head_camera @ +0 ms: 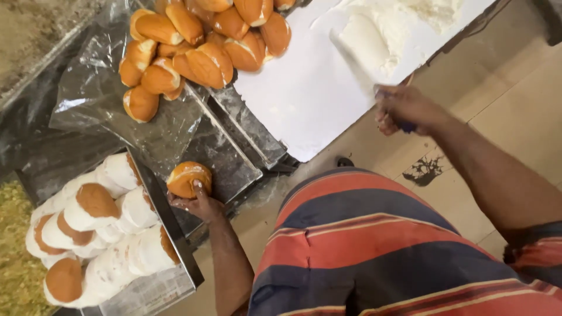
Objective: Spreading white cream or icing inside sliced bread buns using a knife.
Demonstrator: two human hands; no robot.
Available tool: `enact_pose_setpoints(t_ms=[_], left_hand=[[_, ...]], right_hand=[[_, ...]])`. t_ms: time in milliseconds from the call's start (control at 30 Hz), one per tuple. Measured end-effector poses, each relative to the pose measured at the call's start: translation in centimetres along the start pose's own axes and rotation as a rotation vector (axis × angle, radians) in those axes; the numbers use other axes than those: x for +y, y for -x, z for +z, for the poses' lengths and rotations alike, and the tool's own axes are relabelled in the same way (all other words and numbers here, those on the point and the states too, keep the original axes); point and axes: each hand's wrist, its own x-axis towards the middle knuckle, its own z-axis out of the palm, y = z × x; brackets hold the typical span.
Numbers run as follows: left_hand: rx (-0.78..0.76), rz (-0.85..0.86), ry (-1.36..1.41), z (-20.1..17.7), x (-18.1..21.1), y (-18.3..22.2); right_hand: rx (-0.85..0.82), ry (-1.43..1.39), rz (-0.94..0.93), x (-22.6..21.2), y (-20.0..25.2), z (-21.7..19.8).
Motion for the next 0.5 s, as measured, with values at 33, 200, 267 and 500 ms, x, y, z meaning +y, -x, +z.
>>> enact_pose_setpoints(t_ms=[33,200,267,500], left_hand=[[-0.015,-0.003,0.03,-0.5,0.1,0.1],[-0.03,-0.01,0.068,0.5,1.0,0.0],[-0.025,-0.047,0.028,0.2,2.0,0.3],[-0.05,0.071,-0.144,-0.5,-0.3,0.3]], right_hand=[[-0.097,-0.464,0.113,1.6,-1.3,0.3],[-0.275,-1.034,0.241,10.3,-7.3,3.5],[-0.304,-0.902,0.46,9.0,-3.9,5.2],[-0.066,-0.768,0.131,5.9,1.2,1.1]])
